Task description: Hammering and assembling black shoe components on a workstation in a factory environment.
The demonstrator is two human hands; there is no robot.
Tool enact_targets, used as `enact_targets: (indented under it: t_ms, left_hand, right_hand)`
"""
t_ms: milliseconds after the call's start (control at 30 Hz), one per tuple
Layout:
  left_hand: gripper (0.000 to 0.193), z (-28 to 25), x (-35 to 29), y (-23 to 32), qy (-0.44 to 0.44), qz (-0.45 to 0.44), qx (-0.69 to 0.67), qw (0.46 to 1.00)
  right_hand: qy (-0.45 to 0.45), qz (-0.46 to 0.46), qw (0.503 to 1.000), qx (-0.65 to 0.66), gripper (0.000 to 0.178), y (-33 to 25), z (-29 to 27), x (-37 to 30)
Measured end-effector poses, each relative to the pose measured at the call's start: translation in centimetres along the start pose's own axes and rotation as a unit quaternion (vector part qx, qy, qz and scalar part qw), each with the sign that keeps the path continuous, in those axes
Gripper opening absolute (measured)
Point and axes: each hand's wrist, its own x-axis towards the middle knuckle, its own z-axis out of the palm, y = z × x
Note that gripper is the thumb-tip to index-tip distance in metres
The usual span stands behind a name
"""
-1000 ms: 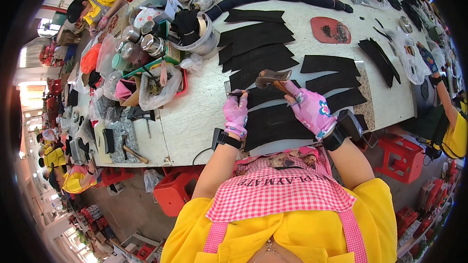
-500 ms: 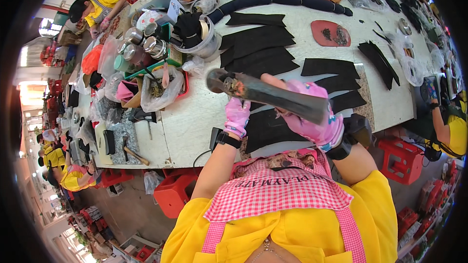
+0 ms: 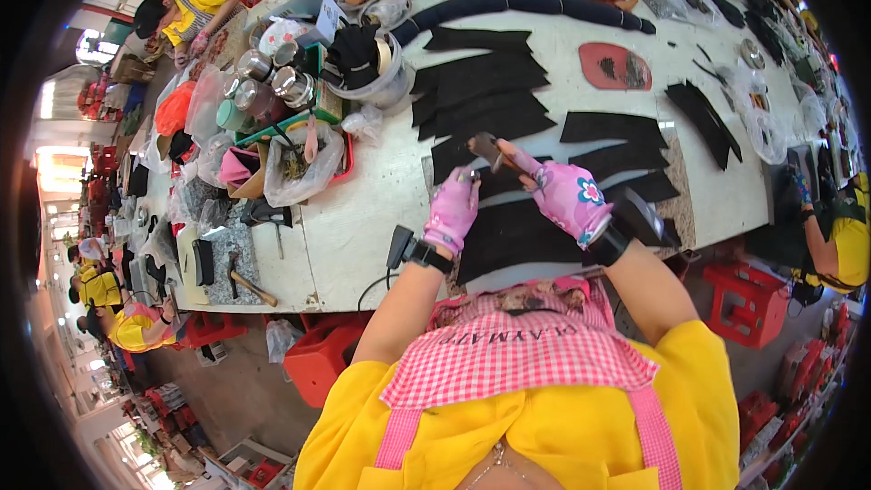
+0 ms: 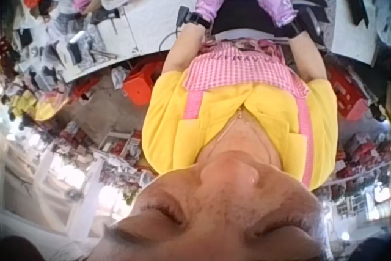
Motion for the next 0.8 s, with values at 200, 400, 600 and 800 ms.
enact_targets:
  t_ms: [200, 400, 600, 800]
  left_hand:
    - [0.014, 0.2, -1.3, -0.9, 0.034, -0.147, -0.039, 0.988]
    - [0.018, -1.7, -2.9, -0.7, 0.087, -0.075, -0.087, 0.990]
    - [0.009, -2.2, -11.0, 1.2, 0.051, -0.164, -0.156, 0.973]
    - [0.011, -3.2, -11.0, 4.0, -0.034, -0.376, -0.395, 0.838]
  right_hand:
    - [-0.027, 0.014, 0.996, 0.080, 0.048, 0.7, 1.1, -3.5]
    - [-0.082, 0.053, 0.992, 0.084, 0.047, 0.1, 2.9, -7.8]
    - [-0.078, 0.058, 0.993, 0.064, 0.043, 0.1, 3.6, -8.1]
    - [-0.067, 0.044, 0.995, 0.059, 0.046, 0.4, 3.9, -8.4]
